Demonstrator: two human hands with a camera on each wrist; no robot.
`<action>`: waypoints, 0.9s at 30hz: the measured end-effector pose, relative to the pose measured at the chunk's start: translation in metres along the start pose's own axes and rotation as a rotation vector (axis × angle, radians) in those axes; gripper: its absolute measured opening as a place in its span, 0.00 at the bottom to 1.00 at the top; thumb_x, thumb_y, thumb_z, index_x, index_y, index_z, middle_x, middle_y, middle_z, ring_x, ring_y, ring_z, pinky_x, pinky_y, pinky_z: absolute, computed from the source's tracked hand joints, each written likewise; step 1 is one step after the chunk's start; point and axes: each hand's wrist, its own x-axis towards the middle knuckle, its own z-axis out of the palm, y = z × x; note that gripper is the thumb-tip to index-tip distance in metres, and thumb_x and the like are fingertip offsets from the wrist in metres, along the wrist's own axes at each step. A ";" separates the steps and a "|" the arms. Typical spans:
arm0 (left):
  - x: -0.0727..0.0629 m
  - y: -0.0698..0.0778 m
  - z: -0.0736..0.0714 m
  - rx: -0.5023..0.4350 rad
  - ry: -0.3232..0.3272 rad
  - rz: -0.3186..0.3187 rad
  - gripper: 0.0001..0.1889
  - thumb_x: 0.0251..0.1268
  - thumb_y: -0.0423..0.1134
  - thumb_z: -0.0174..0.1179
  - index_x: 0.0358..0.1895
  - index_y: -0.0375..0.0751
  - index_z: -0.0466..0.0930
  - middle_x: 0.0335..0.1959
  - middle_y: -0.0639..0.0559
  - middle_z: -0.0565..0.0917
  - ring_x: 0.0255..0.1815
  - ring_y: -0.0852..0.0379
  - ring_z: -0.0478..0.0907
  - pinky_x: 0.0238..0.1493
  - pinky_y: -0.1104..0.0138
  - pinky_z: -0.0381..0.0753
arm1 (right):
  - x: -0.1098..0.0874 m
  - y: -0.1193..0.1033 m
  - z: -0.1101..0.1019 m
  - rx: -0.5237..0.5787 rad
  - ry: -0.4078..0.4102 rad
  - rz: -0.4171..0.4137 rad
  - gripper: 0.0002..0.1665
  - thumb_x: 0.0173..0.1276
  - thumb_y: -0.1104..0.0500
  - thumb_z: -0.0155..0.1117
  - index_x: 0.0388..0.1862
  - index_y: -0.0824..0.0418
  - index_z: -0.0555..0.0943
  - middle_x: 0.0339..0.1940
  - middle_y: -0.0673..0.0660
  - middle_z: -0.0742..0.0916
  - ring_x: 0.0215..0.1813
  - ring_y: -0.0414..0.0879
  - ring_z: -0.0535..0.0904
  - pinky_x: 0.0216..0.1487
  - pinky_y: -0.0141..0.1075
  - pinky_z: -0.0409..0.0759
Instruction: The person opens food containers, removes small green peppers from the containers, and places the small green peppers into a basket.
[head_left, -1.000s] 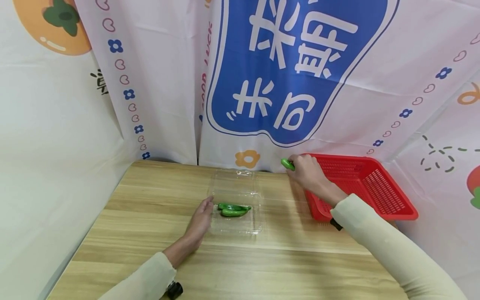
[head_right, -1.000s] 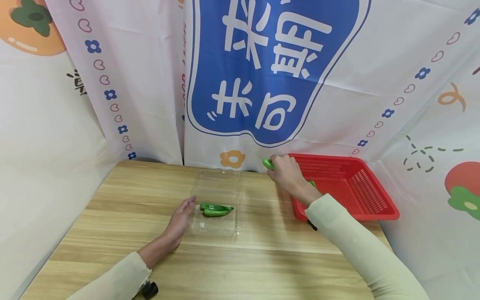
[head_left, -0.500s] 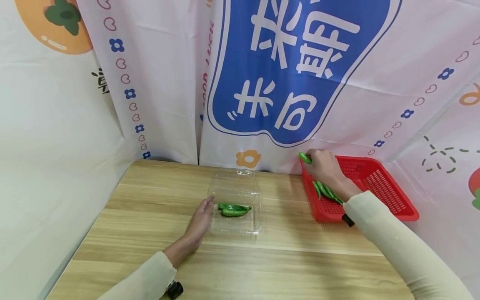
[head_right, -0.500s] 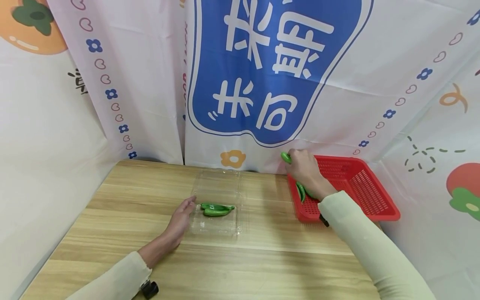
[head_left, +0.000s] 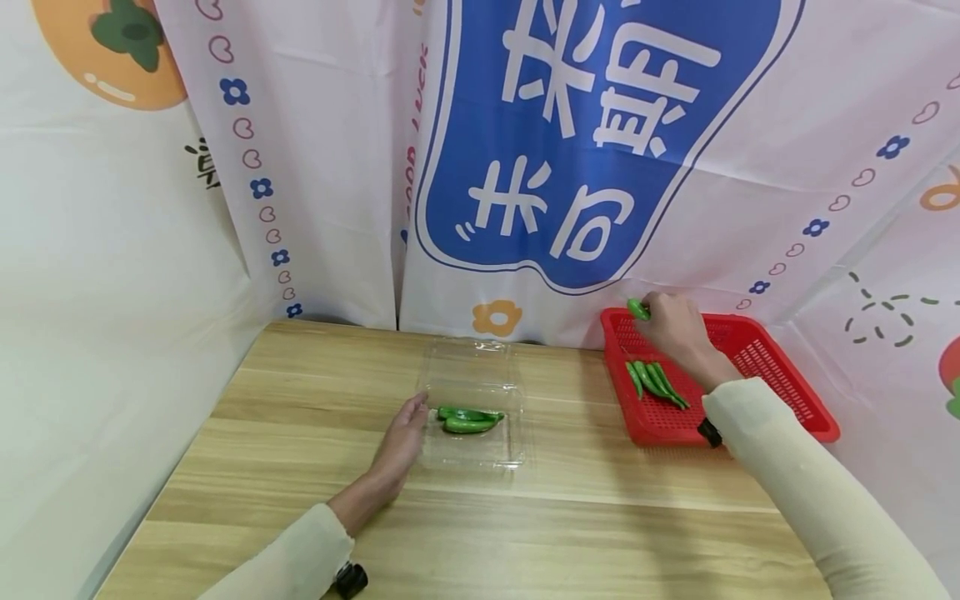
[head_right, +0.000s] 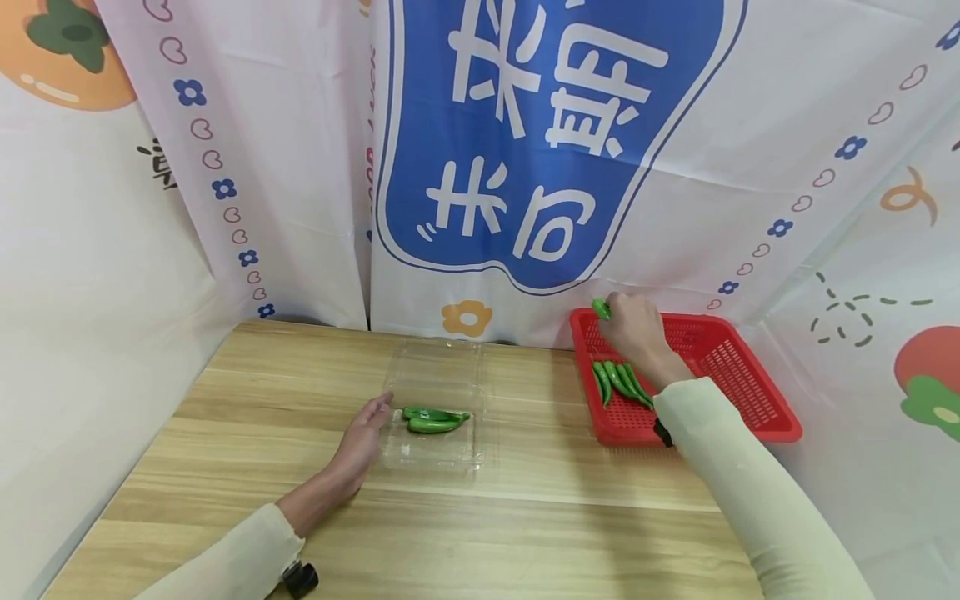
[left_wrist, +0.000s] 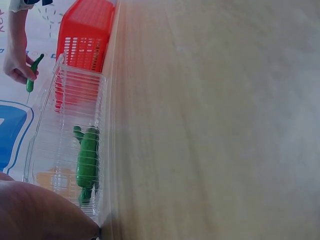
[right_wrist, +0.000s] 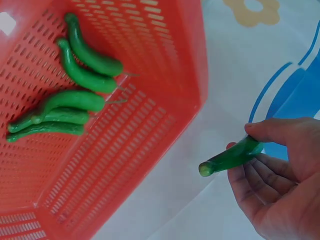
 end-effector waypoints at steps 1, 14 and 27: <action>0.000 0.000 0.000 0.001 0.000 0.000 0.30 0.90 0.47 0.36 0.86 0.40 0.49 0.88 0.36 0.48 0.87 0.33 0.44 0.84 0.38 0.45 | 0.001 0.003 -0.001 0.004 -0.001 0.007 0.15 0.69 0.67 0.68 0.51 0.74 0.86 0.33 0.65 0.85 0.32 0.56 0.79 0.34 0.42 0.80; -0.001 0.000 -0.001 0.010 -0.005 -0.001 0.30 0.90 0.47 0.36 0.87 0.41 0.48 0.88 0.36 0.47 0.87 0.32 0.43 0.84 0.36 0.45 | 0.007 0.046 -0.004 0.024 -0.016 0.091 0.05 0.68 0.67 0.64 0.33 0.69 0.82 0.22 0.60 0.78 0.26 0.52 0.73 0.27 0.40 0.71; 0.000 0.000 -0.001 0.019 -0.006 -0.003 0.30 0.90 0.48 0.36 0.86 0.42 0.50 0.87 0.36 0.49 0.86 0.31 0.44 0.83 0.35 0.45 | 0.014 0.082 -0.003 0.012 -0.090 0.187 0.11 0.65 0.65 0.64 0.23 0.64 0.76 0.17 0.56 0.76 0.22 0.49 0.73 0.20 0.37 0.70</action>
